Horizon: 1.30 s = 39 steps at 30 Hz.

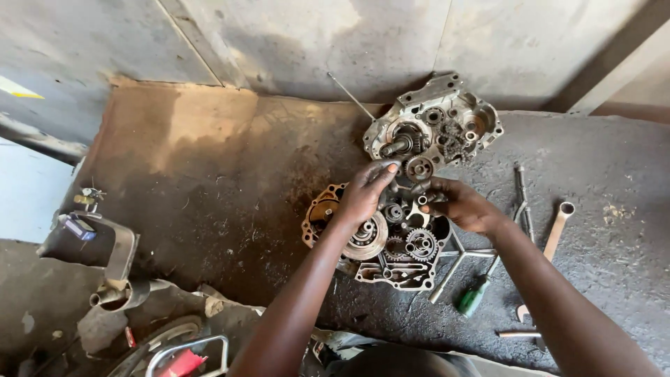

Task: Assembling internal components like gears and shafts into a motorcycle engine crankcase.

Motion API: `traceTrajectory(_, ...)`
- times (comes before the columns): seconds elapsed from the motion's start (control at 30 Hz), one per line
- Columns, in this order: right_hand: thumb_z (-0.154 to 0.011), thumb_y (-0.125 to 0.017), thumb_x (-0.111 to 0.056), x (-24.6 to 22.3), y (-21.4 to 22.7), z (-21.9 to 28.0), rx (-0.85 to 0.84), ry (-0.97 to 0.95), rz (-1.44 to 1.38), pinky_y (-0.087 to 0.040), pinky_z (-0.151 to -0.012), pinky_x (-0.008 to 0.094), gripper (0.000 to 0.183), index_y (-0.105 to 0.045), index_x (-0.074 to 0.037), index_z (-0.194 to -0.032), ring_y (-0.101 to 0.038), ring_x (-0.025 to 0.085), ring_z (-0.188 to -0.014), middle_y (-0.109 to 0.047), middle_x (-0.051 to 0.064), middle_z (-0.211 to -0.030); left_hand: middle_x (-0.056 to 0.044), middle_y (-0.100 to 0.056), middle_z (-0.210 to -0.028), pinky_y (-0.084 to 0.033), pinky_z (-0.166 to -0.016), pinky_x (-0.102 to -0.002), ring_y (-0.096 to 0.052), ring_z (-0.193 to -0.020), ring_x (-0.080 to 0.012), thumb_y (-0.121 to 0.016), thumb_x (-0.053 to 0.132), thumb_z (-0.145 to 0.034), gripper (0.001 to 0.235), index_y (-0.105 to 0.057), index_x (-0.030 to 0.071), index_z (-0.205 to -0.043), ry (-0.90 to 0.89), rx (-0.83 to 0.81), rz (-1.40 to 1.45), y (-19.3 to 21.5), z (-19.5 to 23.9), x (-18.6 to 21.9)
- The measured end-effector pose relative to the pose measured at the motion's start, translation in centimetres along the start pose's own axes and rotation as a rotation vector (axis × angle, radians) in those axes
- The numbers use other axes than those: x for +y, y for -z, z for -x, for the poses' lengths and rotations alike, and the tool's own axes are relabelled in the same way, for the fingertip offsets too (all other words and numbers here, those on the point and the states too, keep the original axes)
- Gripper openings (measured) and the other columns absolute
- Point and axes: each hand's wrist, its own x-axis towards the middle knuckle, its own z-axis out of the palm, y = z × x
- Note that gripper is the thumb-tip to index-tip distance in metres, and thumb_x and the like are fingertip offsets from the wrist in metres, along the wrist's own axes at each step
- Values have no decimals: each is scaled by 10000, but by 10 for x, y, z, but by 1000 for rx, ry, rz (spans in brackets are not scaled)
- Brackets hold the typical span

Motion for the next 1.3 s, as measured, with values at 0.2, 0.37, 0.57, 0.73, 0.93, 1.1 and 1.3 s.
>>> traceTrajectory(0.2, -892, -731, -1, -17, 0, 0, -65, -39, 11, -576, -742, 388, 358, -657, 25, -1241, -609, 266, -848, -646, 171, -949, -136, -683, -724, -439, -389, -253, -566, -417, -141, -690, 362, -993, 353, -723, 72, -1191, 27, 12, -5, -1, 9, 17)
traceTrajectory(0.37, -882, -750, -17, -20, -7, 2, -80, -39, -39, -579, -750, 358, 313, -692, -15, -1189, -614, 198, -860, -656, 97, -936, -131, -676, -707, -438, -408, -244, -559, -434, -134, -691, 364, -979, 360, -727, 72, -1185, 53, 18, -18, -4, 20, 43)
traceTrajectory(0.57, -876, -735, 8, -30, -14, 8, -131, -30, 21, -556, -786, 437, 304, -715, -11, -1179, -602, 274, -882, -662, 147, -938, -138, -674, -715, -448, -437, -250, -566, -462, -130, -697, 363, -983, 386, -710, 53, -1211, 43, -2, -15, -2, 4, 15)
traceTrajectory(0.73, -880, -722, 13, -24, -17, 6, -174, -19, 42, -523, -838, 448, 330, -718, -44, -1205, -576, 275, -916, -644, 125, -956, -143, -681, -719, -458, -443, -261, -576, -476, -132, -702, 408, -976, 434, -706, 48, -1217, 61, -3, -36, -1, 6, 20)
traceTrajectory(0.93, -842, -764, 34, -18, -11, 1, -186, -11, 34, -529, -842, 446, 311, -733, -3, -1149, -622, 281, -901, -676, 138, -925, -135, -682, -714, -466, -456, -247, -581, -487, -128, -708, 406, -965, 413, -718, 57, -1186, 76, -5, -48, -2, 6, 20)
traceTrajectory(1.1, -843, -765, 32, -25, -14, 5, -171, -5, 1, -528, -861, 432, 325, -729, -13, -1162, -623, 258, -923, -682, 117, -937, -125, -665, -693, -455, -439, -233, -562, -465, -116, -713, 384, -963, 378, -726, 62, -1160, 87, 6, -25, -3, 8, 20)
traceTrajectory(1.3, -910, -719, -25, -23, -16, 0, -130, -158, 30, -563, -853, 454, 414, -638, 6, -1315, -614, 336, -961, -658, 242, -1051, -136, -661, -676, -441, -419, -224, -543, -434, -112, -700, 345, -980, 349, -726, 59, -1178, 73, 4, -25, -5, 18, 37)
